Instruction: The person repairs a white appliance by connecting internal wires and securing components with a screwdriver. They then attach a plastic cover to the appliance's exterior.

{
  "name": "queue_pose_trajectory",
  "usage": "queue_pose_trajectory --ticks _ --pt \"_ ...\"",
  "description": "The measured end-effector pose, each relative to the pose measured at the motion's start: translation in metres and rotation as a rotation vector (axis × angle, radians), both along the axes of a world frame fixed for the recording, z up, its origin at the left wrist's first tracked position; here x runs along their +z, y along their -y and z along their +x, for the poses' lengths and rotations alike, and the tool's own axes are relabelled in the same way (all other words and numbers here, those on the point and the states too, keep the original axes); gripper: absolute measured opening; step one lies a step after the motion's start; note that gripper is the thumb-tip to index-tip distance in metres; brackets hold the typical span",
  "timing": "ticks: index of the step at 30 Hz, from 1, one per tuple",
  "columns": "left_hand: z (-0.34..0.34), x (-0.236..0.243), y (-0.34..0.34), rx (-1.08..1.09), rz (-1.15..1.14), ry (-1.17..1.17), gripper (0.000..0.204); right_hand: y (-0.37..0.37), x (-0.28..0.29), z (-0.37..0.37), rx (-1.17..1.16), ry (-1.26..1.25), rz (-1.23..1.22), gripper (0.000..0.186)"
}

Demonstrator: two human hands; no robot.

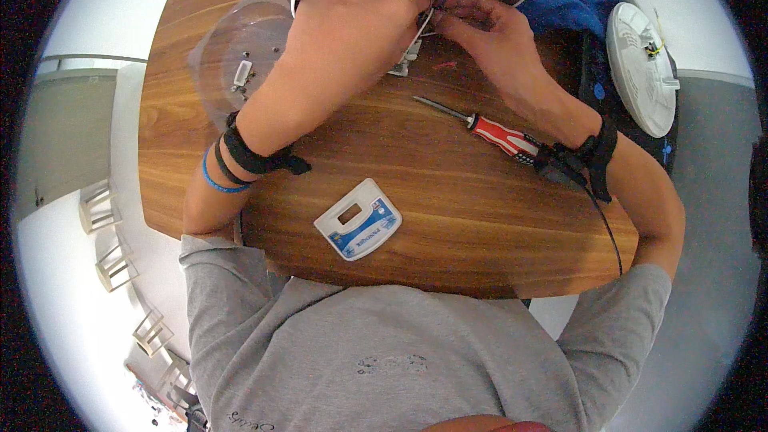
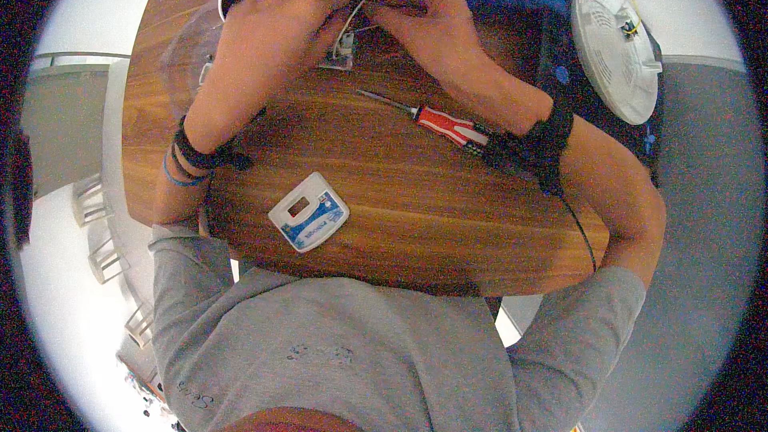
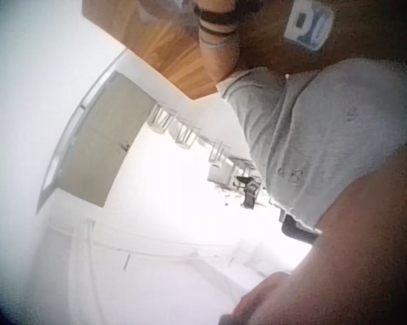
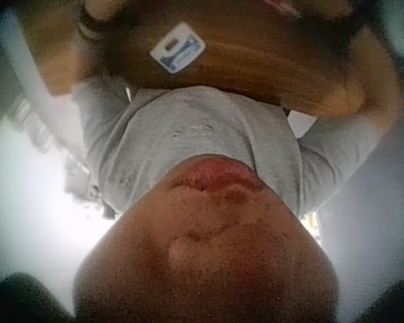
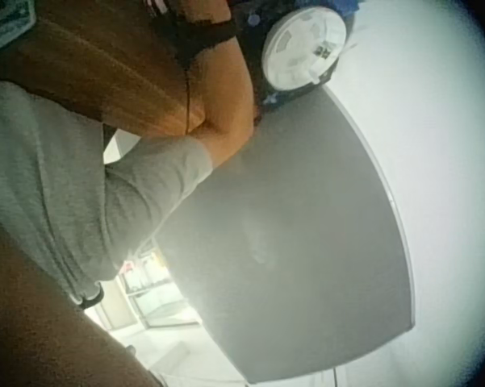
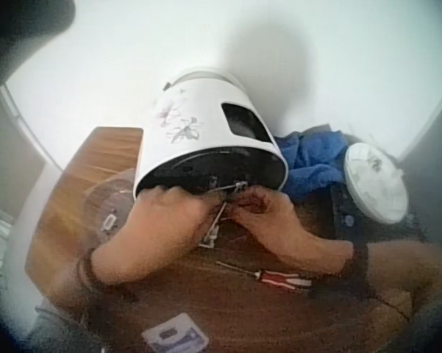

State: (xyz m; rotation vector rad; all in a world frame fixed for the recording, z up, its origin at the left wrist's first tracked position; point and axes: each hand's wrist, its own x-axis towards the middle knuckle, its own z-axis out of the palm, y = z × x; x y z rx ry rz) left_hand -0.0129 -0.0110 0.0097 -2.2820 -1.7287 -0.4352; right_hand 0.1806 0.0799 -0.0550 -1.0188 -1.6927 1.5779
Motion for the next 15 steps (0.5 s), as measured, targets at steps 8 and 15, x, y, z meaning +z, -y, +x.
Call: queue_pose_trajectory --ticks 8,15 --pt "-0.008 0.002 -0.004 -0.067 0.038 -0.134 0.018 -0.007 -0.007 -0.003 0.028 -0.007 0.190 0.024" --pt "-0.013 0.004 0.000 -0.107 0.013 -0.020 0.020 -0.004 0.000 -0.003 0.059 0.040 0.166 0.027"
